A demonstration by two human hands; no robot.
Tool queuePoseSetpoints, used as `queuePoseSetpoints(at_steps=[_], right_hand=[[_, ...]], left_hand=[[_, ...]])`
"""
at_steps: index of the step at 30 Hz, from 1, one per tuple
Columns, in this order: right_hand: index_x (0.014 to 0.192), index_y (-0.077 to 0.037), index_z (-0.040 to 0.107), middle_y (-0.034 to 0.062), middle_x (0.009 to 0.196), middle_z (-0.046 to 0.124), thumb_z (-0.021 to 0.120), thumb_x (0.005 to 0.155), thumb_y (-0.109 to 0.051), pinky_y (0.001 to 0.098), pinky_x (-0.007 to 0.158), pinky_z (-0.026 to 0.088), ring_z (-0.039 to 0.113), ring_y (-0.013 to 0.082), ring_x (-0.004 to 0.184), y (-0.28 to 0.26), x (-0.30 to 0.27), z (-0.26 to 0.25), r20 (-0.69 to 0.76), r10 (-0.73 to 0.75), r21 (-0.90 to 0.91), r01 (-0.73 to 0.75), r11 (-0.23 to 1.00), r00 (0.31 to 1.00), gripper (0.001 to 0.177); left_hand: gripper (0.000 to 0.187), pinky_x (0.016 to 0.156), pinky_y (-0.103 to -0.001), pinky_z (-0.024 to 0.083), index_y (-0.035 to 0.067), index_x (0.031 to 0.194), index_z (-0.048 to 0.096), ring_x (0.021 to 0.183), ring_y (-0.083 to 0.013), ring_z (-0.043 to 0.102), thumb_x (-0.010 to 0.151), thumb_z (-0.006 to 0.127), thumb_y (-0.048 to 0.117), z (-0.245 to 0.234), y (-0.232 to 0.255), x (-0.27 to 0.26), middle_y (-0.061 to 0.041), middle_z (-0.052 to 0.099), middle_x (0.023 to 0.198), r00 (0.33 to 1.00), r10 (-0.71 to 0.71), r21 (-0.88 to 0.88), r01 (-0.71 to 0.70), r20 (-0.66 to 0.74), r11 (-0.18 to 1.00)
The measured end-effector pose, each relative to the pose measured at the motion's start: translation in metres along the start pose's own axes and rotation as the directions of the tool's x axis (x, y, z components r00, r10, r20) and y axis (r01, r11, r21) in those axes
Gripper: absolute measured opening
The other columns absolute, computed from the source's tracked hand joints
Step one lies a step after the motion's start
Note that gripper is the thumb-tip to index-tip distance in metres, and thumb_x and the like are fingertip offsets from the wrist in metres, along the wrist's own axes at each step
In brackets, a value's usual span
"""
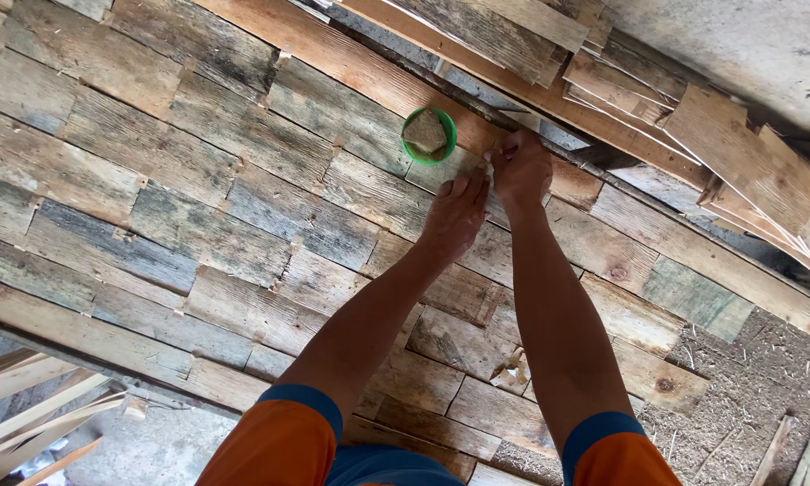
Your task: The recorder is applying wood filler from a small container into the gaps between wooden planks using their fingers.
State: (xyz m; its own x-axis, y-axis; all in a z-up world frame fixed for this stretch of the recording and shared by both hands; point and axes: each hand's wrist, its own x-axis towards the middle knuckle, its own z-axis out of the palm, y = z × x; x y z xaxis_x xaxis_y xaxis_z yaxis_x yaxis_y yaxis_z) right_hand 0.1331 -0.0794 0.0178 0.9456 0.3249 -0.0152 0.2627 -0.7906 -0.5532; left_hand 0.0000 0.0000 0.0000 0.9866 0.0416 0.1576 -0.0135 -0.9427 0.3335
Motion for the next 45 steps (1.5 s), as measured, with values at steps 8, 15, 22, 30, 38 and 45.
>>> queuePoseSetpoints(at_steps=[8,15,22,30,38,45], right_hand=[[0.092,-0.007,0.073,0.0105,0.085,0.074,0.088,0.084,-0.029,0.0391,0.072,0.056,0.073,0.0283,0.077,0.013,0.007,0.005,-0.020,0.051,0.030,-0.050,0.998,0.999,0.027],[0.088,-0.009,0.072,0.0092,0.084,0.075,0.092,0.078,-0.032,0.0391,0.070,0.056,0.073,0.0259,0.078,0.006,0.009,0.004,0.001,0.146,-0.020,-0.146,0.989,0.989,0.033],[0.087,-0.009,0.071,0.0092,0.082,0.074,0.093,0.076,-0.033,0.0397,0.069,0.056,0.073,0.0269,0.075,0.004,0.004,0.002,-0.066,0.065,-0.005,-0.065,0.998,0.996,0.035],[0.085,-0.008,0.072,0.0088,0.080,0.074,0.091,0.077,-0.032,0.0383,0.068,0.055,0.072,0.0255,0.073,0.019,0.007,0.012,-0.030,0.112,0.040,-0.111,0.993,0.993,0.032],[0.091,-0.005,0.072,0.0123,0.083,0.075,0.084,0.090,-0.030,0.0383,0.070,0.057,0.073,0.0255,0.073,0.025,0.009,0.009,-0.040,0.033,0.150,-0.027,0.988,0.999,0.028],[0.094,-0.006,0.073,0.0116,0.084,0.076,0.084,0.090,-0.028,0.0383,0.070,0.057,0.074,0.0254,0.074,0.029,0.010,0.014,-0.073,0.037,0.093,-0.030,0.995,0.997,0.025]], left_hand=[[0.078,0.106,-0.043,0.043,-0.010,0.144,0.049,0.131,-0.0349,0.045,0.090,0.073,0.041,0.001,0.002,0.000,-0.023,0.044,0.153,1.000,0.006,0.047,-0.007,0.007,0.999],[0.080,0.107,-0.042,0.043,-0.010,0.144,0.049,0.131,-0.0347,0.045,0.089,0.074,0.043,-0.002,0.002,-0.001,-0.024,0.044,0.153,1.000,0.003,0.044,-0.003,0.012,0.999],[0.079,0.107,-0.042,0.043,-0.010,0.143,0.050,0.130,-0.0346,0.046,0.089,0.074,0.043,0.004,0.003,-0.001,-0.024,0.045,0.151,1.000,-0.011,0.038,0.011,0.002,0.999],[0.080,0.107,-0.040,0.044,-0.009,0.145,0.049,0.128,-0.0333,0.047,0.088,0.074,0.042,-0.004,0.005,0.001,-0.022,0.045,0.148,1.000,-0.013,0.051,0.012,0.011,0.999],[0.084,0.107,-0.041,0.044,-0.012,0.145,0.048,0.128,-0.0342,0.046,0.087,0.076,0.043,-0.009,0.007,0.002,-0.024,0.046,0.146,0.999,-0.016,0.057,0.014,0.033,0.998],[0.084,0.107,-0.041,0.044,-0.010,0.143,0.050,0.129,-0.0338,0.046,0.084,0.077,0.043,-0.008,0.007,0.000,-0.023,0.046,0.148,1.000,-0.024,0.061,0.025,-0.014,0.998]])
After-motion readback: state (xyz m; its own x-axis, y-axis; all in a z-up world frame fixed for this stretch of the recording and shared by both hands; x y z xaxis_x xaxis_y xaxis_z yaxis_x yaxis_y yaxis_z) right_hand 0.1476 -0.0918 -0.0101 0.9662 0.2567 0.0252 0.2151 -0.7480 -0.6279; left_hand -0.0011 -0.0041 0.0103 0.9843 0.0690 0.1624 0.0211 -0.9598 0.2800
